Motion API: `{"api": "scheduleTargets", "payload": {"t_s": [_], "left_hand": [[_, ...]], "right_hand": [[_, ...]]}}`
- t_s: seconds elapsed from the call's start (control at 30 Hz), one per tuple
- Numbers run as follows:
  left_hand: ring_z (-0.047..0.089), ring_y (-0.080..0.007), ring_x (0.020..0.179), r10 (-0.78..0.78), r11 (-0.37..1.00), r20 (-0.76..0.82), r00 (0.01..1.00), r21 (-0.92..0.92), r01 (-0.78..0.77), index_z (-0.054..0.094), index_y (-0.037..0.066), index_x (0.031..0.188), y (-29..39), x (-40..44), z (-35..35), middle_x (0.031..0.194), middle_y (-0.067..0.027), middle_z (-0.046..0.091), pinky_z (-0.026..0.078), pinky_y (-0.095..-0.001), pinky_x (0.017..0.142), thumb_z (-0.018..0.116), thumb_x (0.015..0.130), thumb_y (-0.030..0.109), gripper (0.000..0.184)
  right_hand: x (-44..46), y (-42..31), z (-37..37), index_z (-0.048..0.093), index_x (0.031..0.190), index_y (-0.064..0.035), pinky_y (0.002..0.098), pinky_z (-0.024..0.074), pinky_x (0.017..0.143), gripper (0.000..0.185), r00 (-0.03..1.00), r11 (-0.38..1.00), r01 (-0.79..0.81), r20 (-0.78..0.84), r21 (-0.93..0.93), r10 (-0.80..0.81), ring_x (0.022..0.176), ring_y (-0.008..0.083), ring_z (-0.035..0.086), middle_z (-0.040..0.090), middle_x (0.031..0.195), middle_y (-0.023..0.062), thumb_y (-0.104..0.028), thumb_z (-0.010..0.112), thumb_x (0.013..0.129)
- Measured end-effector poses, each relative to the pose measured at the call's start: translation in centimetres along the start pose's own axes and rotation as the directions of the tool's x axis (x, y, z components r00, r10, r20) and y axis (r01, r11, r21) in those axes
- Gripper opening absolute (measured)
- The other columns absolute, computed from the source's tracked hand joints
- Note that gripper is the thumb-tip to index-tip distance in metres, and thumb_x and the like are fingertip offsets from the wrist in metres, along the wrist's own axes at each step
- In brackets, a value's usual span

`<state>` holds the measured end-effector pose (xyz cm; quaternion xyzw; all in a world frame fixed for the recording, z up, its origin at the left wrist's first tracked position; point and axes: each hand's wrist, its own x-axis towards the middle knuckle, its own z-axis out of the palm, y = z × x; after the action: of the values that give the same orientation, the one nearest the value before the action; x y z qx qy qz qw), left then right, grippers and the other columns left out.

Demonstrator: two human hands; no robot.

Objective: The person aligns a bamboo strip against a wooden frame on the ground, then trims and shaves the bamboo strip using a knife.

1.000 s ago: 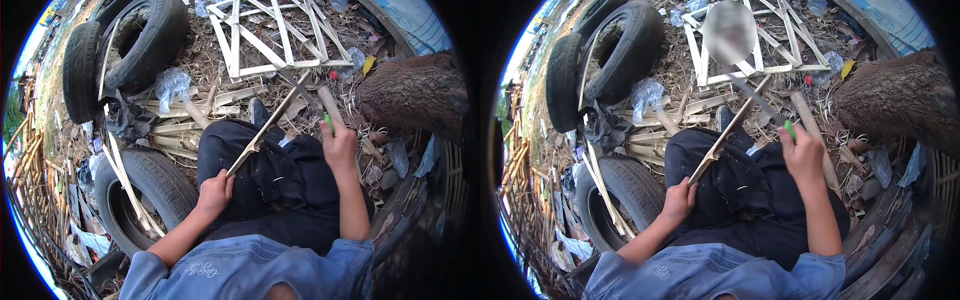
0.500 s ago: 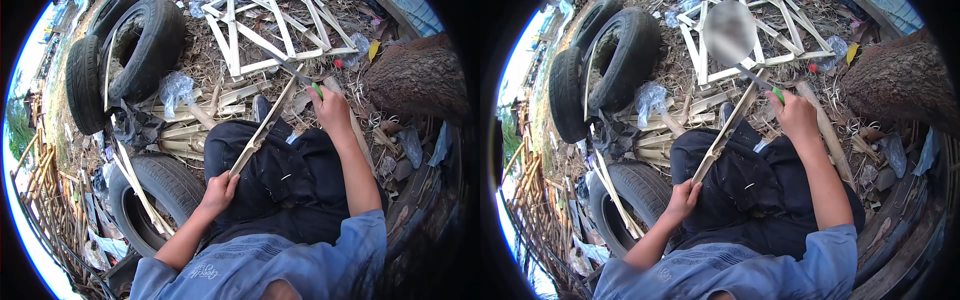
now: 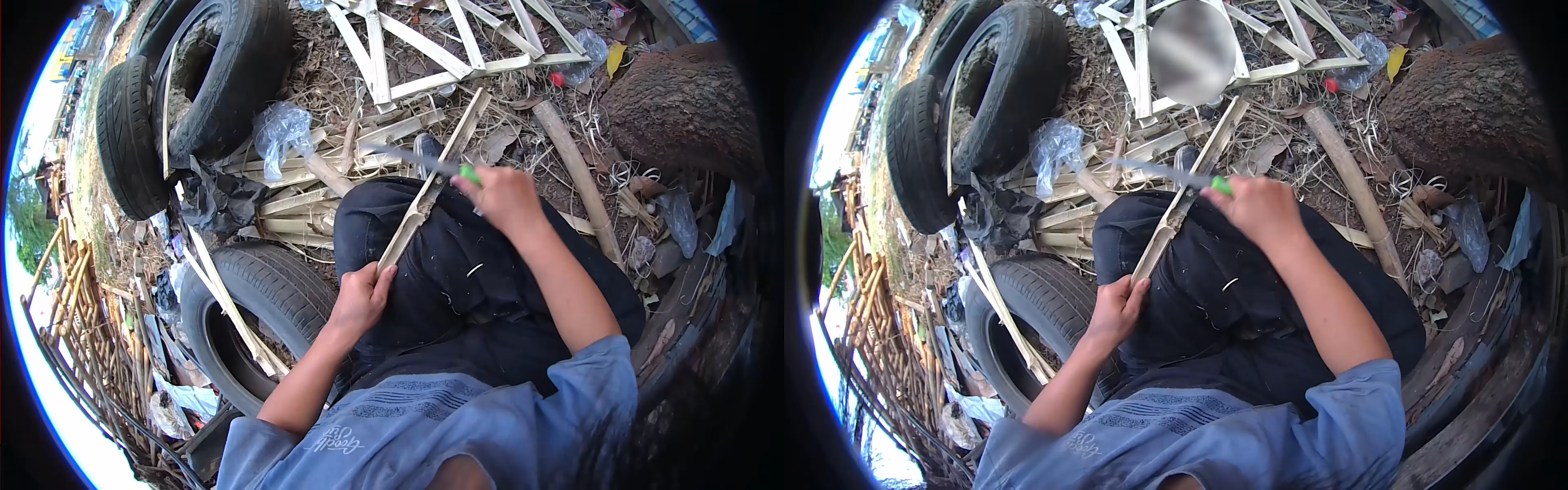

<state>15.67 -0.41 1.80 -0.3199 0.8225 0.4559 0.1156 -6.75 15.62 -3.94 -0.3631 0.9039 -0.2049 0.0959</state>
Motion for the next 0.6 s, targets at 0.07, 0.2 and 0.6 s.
{"api": "scheduleTargets", "payload": {"t_s": [0.07,0.2,0.6], "left_hand": [[0.038,-0.0085,0.052,0.05,0.999,-0.012,0.999,-0.021,-0.05,0.055,-0.005,0.075,-0.8,-0.8,0.2,0.052,-0.0073,0.044,0.035,-0.0316,0.047,0.056,0.096,0.02,0.033],[0.04,-0.0057,0.048,-0.025,0.971,0.094,0.995,-0.236,0.046,0.054,0.001,0.073,-1.7,-0.1,0.4,0.053,0.0015,0.044,0.032,-0.0256,0.044,0.056,0.097,0.028,0.037],[0.034,-0.0058,0.039,-0.331,0.823,0.419,0.845,-0.31,0.476,0.05,0.008,0.068,0.3,1.4,-2.2,0.05,0.0045,0.04,0.025,-0.0231,0.037,0.046,0.099,0.044,0.048]], "right_hand": [[2.2,6.2,-3.9,0.065,0.08,-0.0046,0.0478,0.0521,0.063,0.056,0.928,0.937,-0.348,-0.151,-0.03,0.34,0.069,0.0391,0.065,0.064,0.068,0.0184,-0.053,0.042,0.095],[-0.3,8.1,-7.8,0.067,0.085,-0.0032,0.0488,0.048,0.059,0.053,0.88,0.903,-0.428,-0.243,-0.038,0.407,0.067,0.0409,0.063,0.063,0.067,0.0208,-0.05,0.043,0.096],[-2.9,-1.4,2.3,0.05,0.064,-0.007,0.0401,0.0468,0.046,0.052,0.978,0.965,0.145,-0.178,0.218,-0.107,0.052,0.031,0.06,0.055,0.056,0.0108,-0.053,0.056,0.088]]}}
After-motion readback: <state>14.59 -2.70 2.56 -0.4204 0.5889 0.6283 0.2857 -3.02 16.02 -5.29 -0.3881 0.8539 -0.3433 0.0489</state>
